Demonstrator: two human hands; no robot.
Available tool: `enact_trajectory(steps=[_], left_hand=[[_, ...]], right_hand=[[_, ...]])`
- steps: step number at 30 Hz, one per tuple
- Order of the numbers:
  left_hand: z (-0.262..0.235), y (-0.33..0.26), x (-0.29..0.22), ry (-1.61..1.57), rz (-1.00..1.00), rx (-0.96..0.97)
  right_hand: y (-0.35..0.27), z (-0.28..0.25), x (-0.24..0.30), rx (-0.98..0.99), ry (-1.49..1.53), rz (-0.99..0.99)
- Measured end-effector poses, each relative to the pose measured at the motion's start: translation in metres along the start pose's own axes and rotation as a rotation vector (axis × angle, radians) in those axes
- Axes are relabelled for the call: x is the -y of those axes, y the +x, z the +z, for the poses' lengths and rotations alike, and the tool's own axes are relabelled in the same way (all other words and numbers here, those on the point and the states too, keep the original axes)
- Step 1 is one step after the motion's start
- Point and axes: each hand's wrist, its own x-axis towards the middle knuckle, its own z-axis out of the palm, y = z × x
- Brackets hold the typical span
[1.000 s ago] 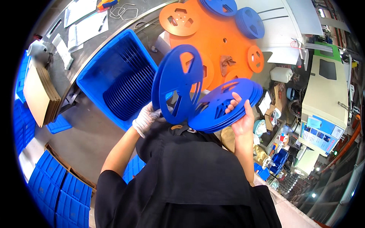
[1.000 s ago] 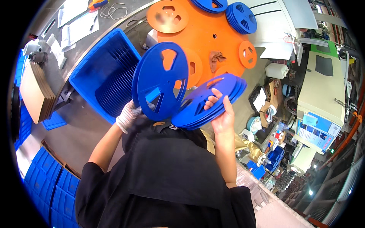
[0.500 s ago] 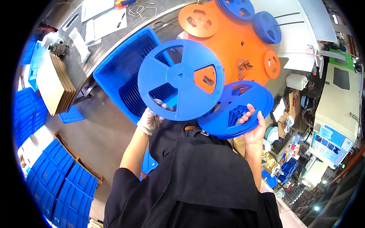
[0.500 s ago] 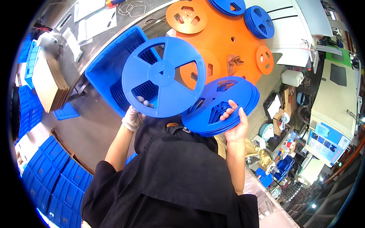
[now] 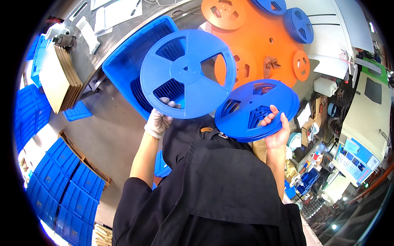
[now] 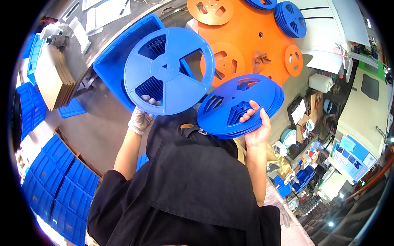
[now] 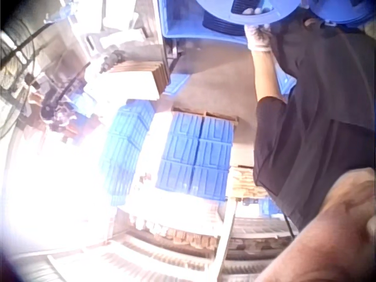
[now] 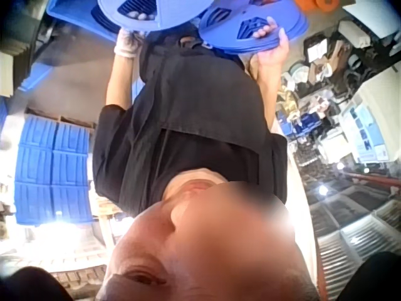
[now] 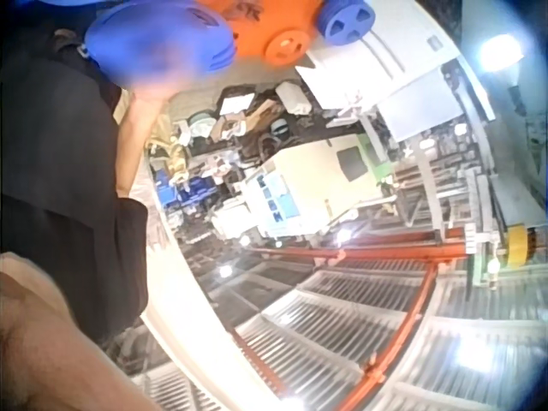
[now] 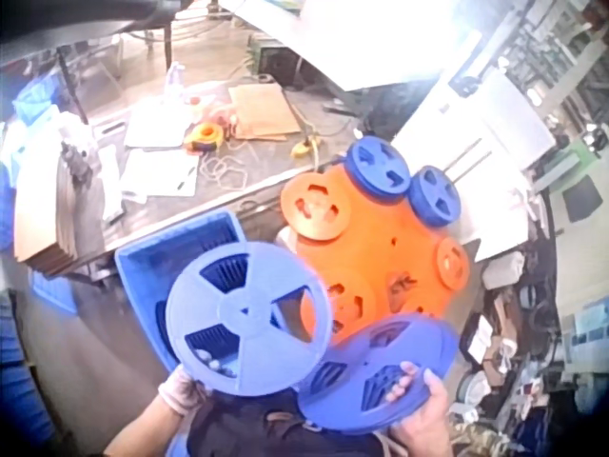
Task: The person picks up blue plastic spools from a blue bin and stacks them into a pile on a table. The person handles the spools one by one, placing them on top of an existing stack of similar blue spools.
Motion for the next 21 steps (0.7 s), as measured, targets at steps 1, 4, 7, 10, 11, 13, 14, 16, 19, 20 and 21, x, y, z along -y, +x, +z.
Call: enact_trajectory(steps=[1,4,7,10,11,13,14,16,19,20,21], left_hand=[[-0.001,-0.001,-0.003,0.043,0.018,-0.032],[-0.008,-0.002,-0.016,0.214,0.101,-0.136],[-0.022,0.007,-0.028,0.366,0.140,-0.491],[-0.014,0.034,-0.034,0.552,0.239,-0.677],[-0.022,0.044,-0.037,0.570,0.279,-0.686],[-0.023,0.065,-0.042,0.542,0.268,-0.817],[-0.038,0.075,-0.045,0.548,0.308,-0.826],[-0.049,0.096,-0.050,0.545,0.366,-0.846],[-0.052,0.126,-0.052,0.564,0.384,-0.894],[-0.058,0.136,-0.051,0.559,0.374,-0.895],[-0.064,0.143,-0.052,0.568,0.339,-0.893]], right_hand=[[0.000,0.000,0.000,-0.009,-0.004,0.000],[0.000,0.000,0.001,0.023,-0.045,-0.015],[-0.001,0.004,0.002,0.028,-0.041,-0.015],[-0.001,0.005,0.001,-0.003,-0.024,-0.038],[-0.001,0.005,0.001,-0.014,-0.029,-0.047],[-0.004,0.004,0.002,-0.043,-0.040,-0.071],[-0.004,0.002,0.002,-0.048,-0.025,-0.063],[-0.006,0.000,0.003,-0.057,-0.021,-0.069],[-0.009,-0.003,0.003,-0.072,-0.013,-0.082],[-0.010,-0.004,0.002,-0.076,-0.011,-0.086],[-0.011,-0.004,0.002,-0.078,-0.016,-0.084]])
